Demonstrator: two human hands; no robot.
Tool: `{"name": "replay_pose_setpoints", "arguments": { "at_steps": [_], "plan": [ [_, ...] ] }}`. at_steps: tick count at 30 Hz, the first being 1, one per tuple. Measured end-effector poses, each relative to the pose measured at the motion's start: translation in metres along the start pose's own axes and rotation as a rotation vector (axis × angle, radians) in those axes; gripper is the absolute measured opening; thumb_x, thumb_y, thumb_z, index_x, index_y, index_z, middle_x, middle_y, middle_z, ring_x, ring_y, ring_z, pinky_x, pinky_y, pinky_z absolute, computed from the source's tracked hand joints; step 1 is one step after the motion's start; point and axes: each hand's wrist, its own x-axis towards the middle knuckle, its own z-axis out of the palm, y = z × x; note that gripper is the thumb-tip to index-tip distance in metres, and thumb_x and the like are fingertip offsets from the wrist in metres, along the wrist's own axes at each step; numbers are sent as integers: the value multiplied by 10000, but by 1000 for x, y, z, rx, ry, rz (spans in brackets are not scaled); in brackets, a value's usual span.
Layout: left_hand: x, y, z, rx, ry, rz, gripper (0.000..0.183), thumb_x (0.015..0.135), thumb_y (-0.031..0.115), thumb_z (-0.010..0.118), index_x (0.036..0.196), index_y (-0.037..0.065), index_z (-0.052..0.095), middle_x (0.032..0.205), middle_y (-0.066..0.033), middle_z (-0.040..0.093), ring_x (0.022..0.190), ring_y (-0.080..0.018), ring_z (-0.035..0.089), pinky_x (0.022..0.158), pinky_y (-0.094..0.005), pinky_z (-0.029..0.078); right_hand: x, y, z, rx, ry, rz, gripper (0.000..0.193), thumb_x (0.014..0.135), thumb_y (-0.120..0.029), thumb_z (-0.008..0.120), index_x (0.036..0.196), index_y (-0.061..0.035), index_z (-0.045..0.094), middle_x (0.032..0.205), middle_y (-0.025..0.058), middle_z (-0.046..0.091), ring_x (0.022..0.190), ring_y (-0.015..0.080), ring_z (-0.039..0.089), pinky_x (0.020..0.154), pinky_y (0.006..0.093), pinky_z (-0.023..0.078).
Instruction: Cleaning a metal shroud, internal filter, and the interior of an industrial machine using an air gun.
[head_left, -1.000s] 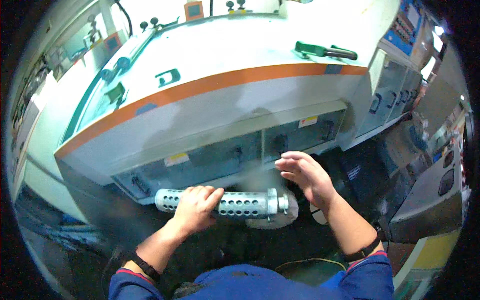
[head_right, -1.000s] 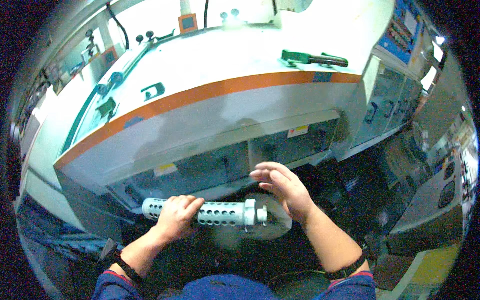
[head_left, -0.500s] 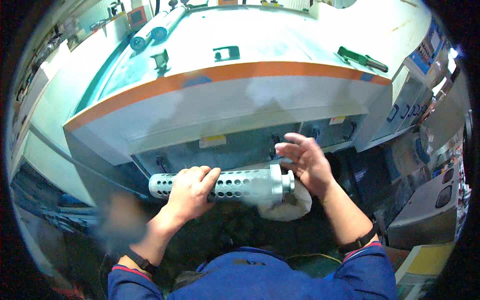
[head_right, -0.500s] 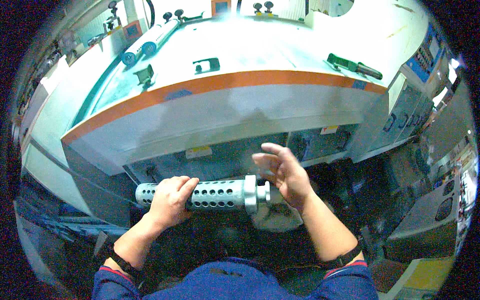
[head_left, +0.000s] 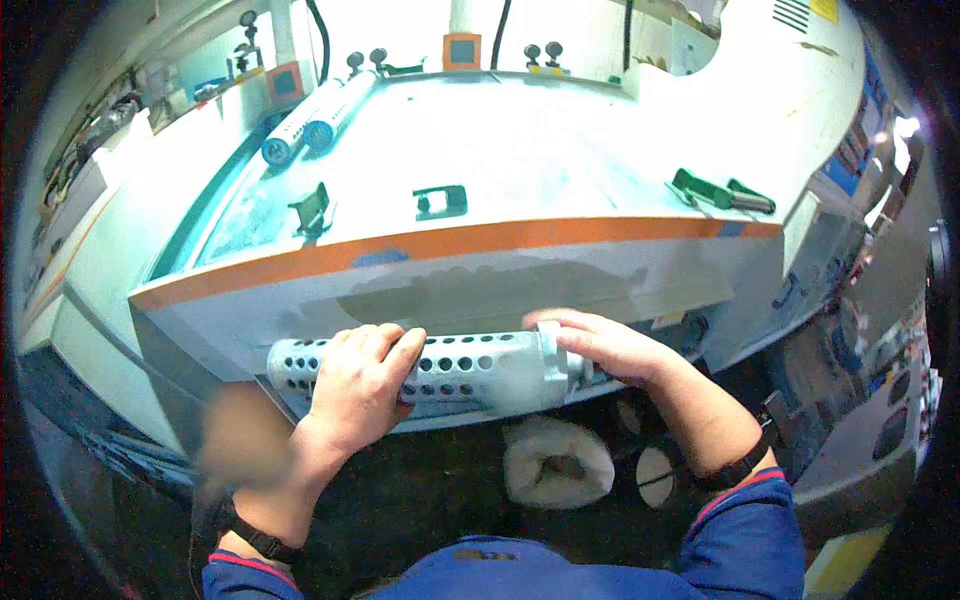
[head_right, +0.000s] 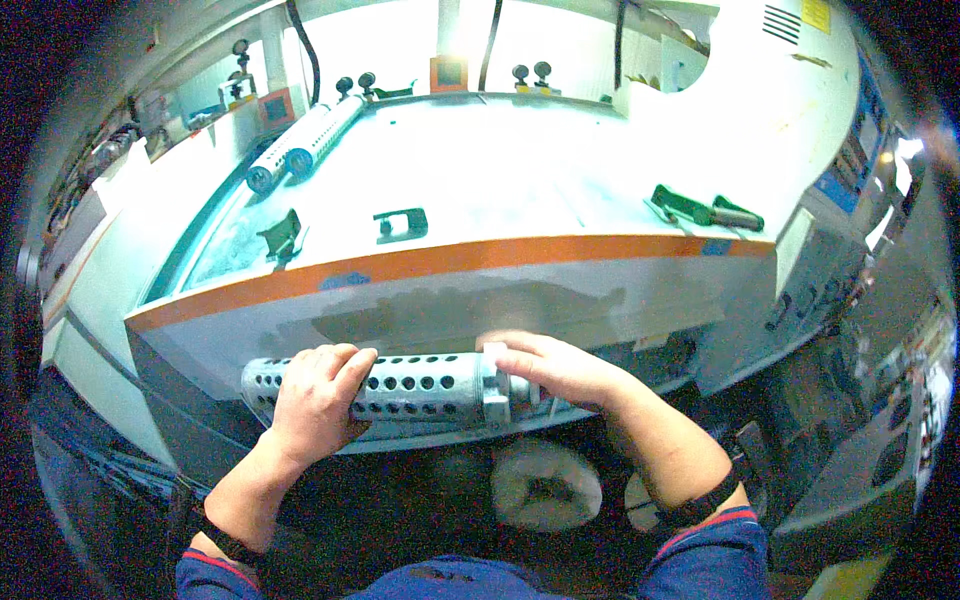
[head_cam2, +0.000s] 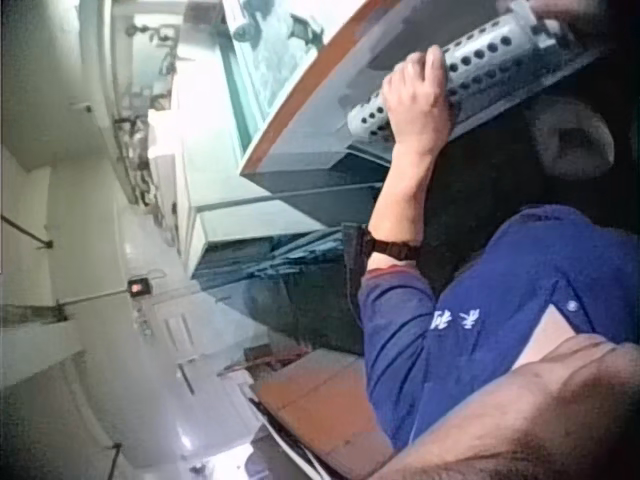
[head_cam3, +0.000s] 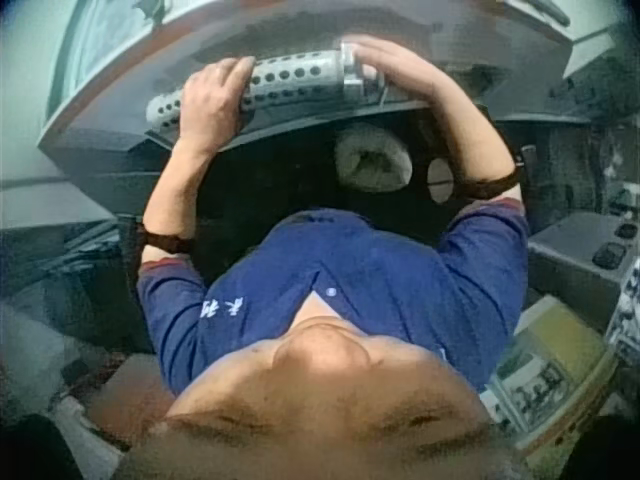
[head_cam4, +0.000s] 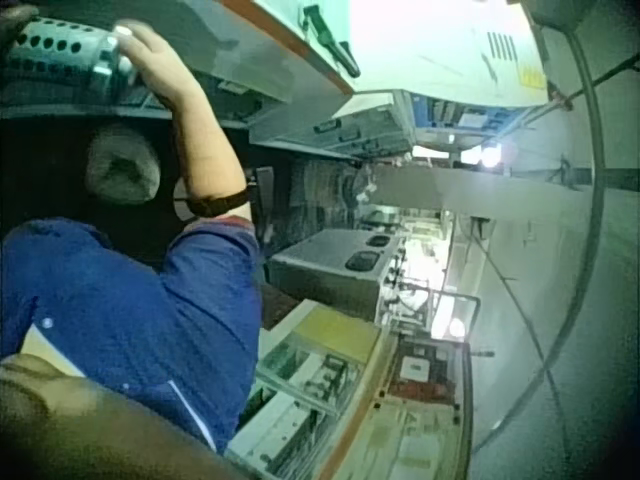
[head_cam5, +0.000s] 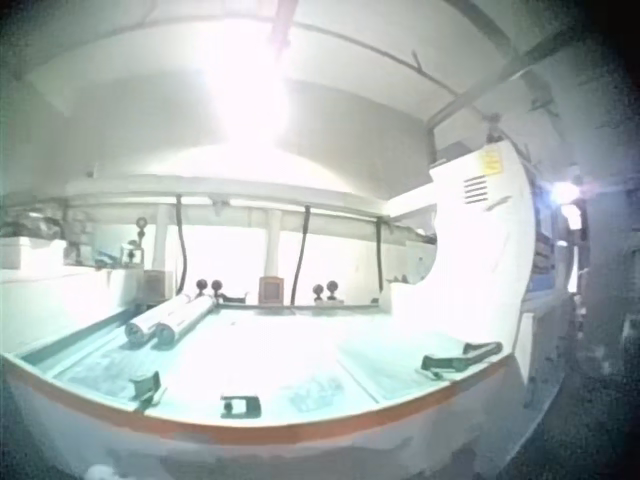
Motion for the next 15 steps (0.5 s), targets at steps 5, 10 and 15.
{"name": "replay_pose_setpoints", "arguments": {
  "at_steps": [5,10,15],
  "plan": [
    [55,6,-19,49,-44,-89,866,521,158,906,1292,99,517,1161,-122,610,1071,-327,615,909,-448,486,14,-75,-42,-817,-205,-709,788,702,-159,848,1401,-61,496,1310,189,553,1198,335,570,1028,416,472],
    [98,23,-35,34,-91,-227,839,557,174,909,1287,83,506,1140,-144,622,1083,-344,619,915,-449,505,28,-84,-82,-1479,0,-1234,812,696,-164,827,1434,-234,499,1370,121,465,1313,374,477,1100,507,429],
    [120,34,-29,171,-42,-213,809,560,168,903,1267,82,519,1132,-136,625,1085,-329,623,882,-446,504,47,-98,-111,-928,-26,-766,913,707,-306,860,1499,-195,421,1482,178,404,1306,428,486,1122,488,404]
  ]
}}
